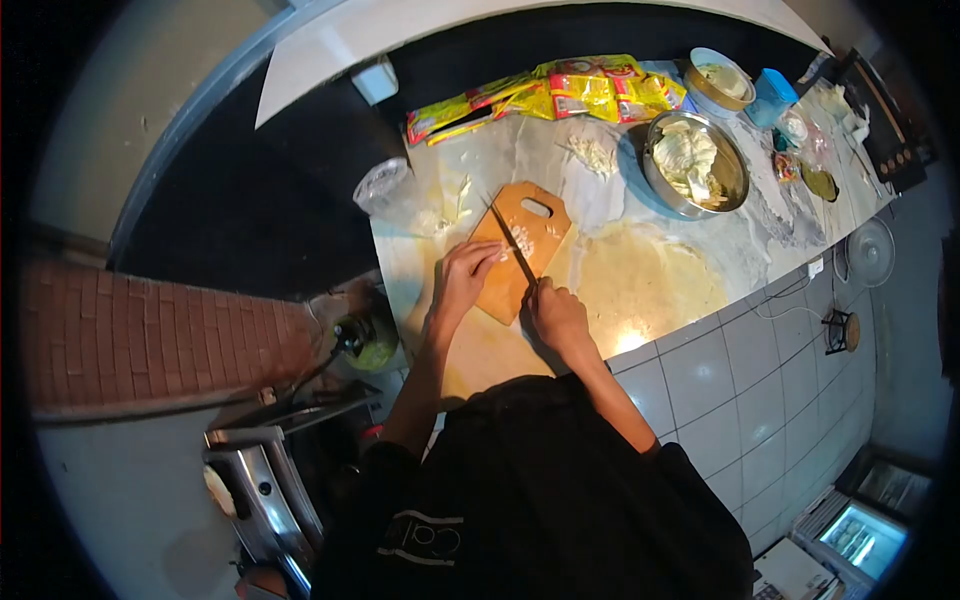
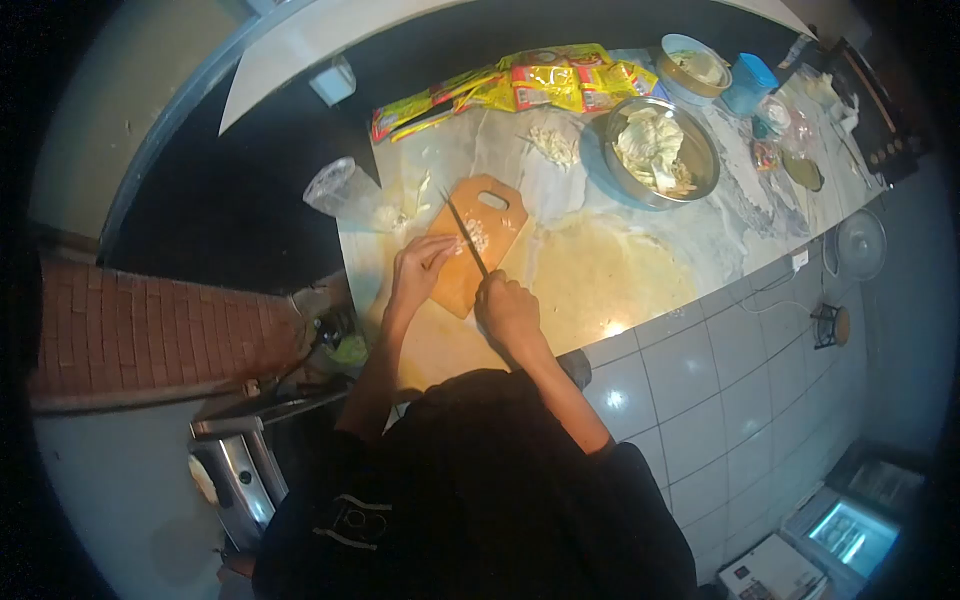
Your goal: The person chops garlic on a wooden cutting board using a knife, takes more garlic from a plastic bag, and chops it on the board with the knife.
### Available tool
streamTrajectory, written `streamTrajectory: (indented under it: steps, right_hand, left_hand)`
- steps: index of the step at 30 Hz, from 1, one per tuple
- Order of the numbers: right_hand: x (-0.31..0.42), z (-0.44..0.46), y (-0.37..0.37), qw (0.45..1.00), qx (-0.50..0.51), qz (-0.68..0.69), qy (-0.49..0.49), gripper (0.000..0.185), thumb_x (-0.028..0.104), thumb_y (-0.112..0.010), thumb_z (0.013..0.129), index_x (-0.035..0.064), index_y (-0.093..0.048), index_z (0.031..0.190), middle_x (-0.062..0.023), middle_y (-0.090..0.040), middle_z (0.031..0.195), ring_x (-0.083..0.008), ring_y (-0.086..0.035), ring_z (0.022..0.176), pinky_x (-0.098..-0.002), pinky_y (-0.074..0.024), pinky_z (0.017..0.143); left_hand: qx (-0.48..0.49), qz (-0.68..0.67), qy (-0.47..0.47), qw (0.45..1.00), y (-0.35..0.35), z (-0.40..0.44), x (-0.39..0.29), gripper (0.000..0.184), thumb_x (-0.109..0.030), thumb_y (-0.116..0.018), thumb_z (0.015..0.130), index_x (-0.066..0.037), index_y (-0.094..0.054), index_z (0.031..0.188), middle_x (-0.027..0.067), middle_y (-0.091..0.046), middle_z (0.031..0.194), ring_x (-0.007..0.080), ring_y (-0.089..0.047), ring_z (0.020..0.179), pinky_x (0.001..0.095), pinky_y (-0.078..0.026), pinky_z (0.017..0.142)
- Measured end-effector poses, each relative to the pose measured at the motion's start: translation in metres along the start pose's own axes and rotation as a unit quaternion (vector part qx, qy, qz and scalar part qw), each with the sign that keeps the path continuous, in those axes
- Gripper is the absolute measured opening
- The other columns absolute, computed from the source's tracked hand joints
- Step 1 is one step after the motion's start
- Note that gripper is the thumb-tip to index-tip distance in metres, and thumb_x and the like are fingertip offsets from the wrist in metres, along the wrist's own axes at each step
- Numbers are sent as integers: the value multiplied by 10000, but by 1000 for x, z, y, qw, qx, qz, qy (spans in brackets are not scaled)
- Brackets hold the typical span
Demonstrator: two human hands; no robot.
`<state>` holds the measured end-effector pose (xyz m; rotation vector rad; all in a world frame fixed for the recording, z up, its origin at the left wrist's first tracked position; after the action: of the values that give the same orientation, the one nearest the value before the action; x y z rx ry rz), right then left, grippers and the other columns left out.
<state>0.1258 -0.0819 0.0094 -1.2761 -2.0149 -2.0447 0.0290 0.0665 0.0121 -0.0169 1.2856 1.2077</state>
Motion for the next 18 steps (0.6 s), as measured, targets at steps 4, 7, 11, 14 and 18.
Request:
streamTrajectory:
  steps: [4, 7, 11, 14, 18]
  right_hand:
    - [-7, -4, -5, 1000, -10, 16, 18, 265, 268, -555, 973, 6, -532, 1005, -285, -634, 754, -489, -637, 731, -564, -510, 657]
    - [-6, -6, -5, 998, -32, 26, 41, 239, 244, -544, 983, 6, -528, 981, -292, -617, 704, -500, -624, 697, -568, -497, 621]
    - [0, -8, 5, 998, -37, 25, 35, 207, 204, -538, 987, 4, -516, 941, -301, -606, 678, -517, -605, 674, -584, -474, 591]
    - [0, -7, 5, 998, -41, 32, 31, 213, 201, -537, 987, -3, -515, 932, -306, -602, 669, -525, -595, 665, -591, -469, 584]
    - [3, -6, 1, 997, -52, 24, 52, 223, 205, -538, 986, -9, -521, 926, -310, -597, 660, -529, -591, 655, -586, -471, 576]
  left_hand:
    - [-29, -57, 30, 998, 0, -2, 7, 191, -8, -700, 840, 19, -720, 1028, 144, -728, 1013, 297, -684, 924, 352, -533, 811]
    - [-22, -67, 77, 995, 6, -3, 7, 217, -45, -709, 867, 10, -717, 1077, 162, -727, 1018, 246, -691, 919, 327, -543, 790]
    - [-27, -68, 86, 994, 12, -5, -3, 229, -8, -721, 820, 16, -719, 1047, 155, -728, 989, 297, -670, 855, 349, -529, 776]
    - [-40, -93, 89, 991, 11, -7, 0, 232, -14, -729, 815, 12, -722, 1045, 156, -728, 973, 300, -666, 838, 354, -525, 775]
    - [-36, -75, 57, 995, 11, -4, 0, 211, -81, -746, 839, 2, -727, 1033, 150, -730, 982, 273, -691, 884, 340, -534, 780]
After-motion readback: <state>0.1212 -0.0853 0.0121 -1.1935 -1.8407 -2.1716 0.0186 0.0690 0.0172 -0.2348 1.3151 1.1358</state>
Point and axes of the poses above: each hand's wrist, its own z-axis towards the middle knuckle, its own y-axis out of the back of the hand, x = y × z, the point moved 6 cm from there along z, towards the middle knuckle
